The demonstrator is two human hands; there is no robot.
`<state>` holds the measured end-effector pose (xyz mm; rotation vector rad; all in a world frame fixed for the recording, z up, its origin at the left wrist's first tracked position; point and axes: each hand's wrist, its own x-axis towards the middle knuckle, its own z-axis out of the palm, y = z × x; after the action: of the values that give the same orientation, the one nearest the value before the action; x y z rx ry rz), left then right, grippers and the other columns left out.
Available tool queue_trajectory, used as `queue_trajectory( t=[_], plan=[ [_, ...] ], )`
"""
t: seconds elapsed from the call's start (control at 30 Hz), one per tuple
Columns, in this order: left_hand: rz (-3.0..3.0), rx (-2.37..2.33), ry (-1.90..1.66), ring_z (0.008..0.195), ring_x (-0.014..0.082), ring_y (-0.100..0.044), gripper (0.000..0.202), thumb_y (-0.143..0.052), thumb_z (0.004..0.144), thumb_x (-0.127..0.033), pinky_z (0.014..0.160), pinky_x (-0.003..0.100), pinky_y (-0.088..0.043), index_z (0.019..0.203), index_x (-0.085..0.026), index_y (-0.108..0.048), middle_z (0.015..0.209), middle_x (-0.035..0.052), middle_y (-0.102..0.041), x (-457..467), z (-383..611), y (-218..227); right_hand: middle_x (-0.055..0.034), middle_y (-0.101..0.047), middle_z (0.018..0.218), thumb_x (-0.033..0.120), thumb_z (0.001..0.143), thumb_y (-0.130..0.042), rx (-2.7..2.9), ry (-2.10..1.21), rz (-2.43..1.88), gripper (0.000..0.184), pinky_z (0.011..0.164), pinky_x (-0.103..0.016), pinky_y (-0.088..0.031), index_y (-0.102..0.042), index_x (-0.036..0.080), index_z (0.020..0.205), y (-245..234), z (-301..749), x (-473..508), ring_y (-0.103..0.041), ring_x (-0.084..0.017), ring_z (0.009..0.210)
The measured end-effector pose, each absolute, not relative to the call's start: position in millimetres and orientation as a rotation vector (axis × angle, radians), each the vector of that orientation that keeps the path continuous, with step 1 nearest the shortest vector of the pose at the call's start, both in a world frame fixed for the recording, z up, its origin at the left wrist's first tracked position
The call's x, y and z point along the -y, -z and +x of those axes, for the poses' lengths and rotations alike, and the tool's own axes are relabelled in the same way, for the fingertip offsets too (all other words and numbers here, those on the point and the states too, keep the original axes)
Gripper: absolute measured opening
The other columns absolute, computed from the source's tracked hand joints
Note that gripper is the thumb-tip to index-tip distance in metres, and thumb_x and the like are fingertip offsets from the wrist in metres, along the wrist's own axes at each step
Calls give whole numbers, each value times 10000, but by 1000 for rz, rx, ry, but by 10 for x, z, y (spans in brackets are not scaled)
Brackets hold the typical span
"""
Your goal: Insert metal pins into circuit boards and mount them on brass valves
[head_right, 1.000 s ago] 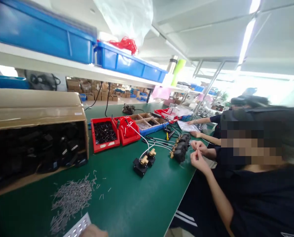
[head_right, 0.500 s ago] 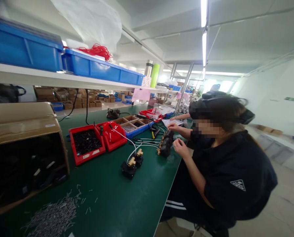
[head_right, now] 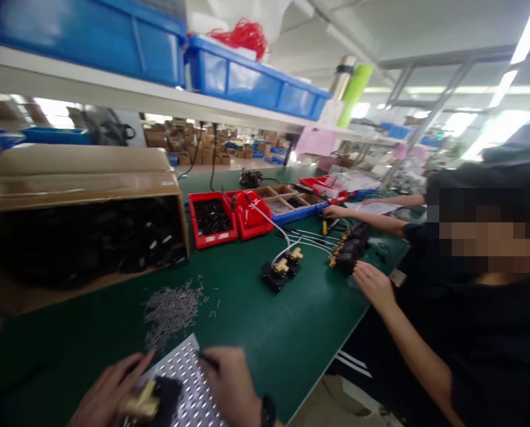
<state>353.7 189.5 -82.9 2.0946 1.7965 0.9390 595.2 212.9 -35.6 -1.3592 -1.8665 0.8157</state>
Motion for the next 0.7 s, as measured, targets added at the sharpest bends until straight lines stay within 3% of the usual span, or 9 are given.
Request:
queue_trajectory(
  t=[0.13,0.23,0.4,0.57,0.7],
  plan=[
    [1790,-2100,-1070,902,214,-608,327,-395,854,-350,796,337,-492,1035,-189,-615,987,77,-645,-2074,3365,682,-51,-692,846,183,805,-536,1940,-627,-1634,123,685,-251,-447,-650,180,852,303,6051,-2835,-631,-189,778],
    [1590,-2239,-1024,772,189,-620,240,-409,862,-267,699,297,-484,991,-154,-577,849,63,-650,-2422,3282,624,-63,-669,797,216,775,-581,1999,-603,-1701,75,633,-260,-416,-621,166,813,319,6013,-3271,-616,-201,739],
    [1685,-2199,-920,753,162,-598,116,-513,807,-162,675,249,-434,897,-194,-578,760,9,-619,-2812,3227,555,-10,-598,629,327,781,-588,2040,-576,-1830,178,519,-245,-341,-550,183,681,385,5964,-3239,-567,-166,593],
    [1803,-2140,-783,742,179,-562,74,-569,768,-141,692,271,-407,765,-212,-590,736,11,-569,-3019,3240,514,-33,-589,792,320,766,-622,2074,-522,-1928,153,579,-250,-362,-553,186,740,470,5898,-3043,-584,-175,715],
    [1807,-2143,-753,799,215,-552,108,-522,788,-126,751,319,-408,701,-181,-554,758,48,-558,-3042,3250,539,-58,-569,862,232,820,-552,2129,-491,-1961,78,600,-267,-364,-540,179,763,476,5825,-3051,-584,-186,738]
  ],
)
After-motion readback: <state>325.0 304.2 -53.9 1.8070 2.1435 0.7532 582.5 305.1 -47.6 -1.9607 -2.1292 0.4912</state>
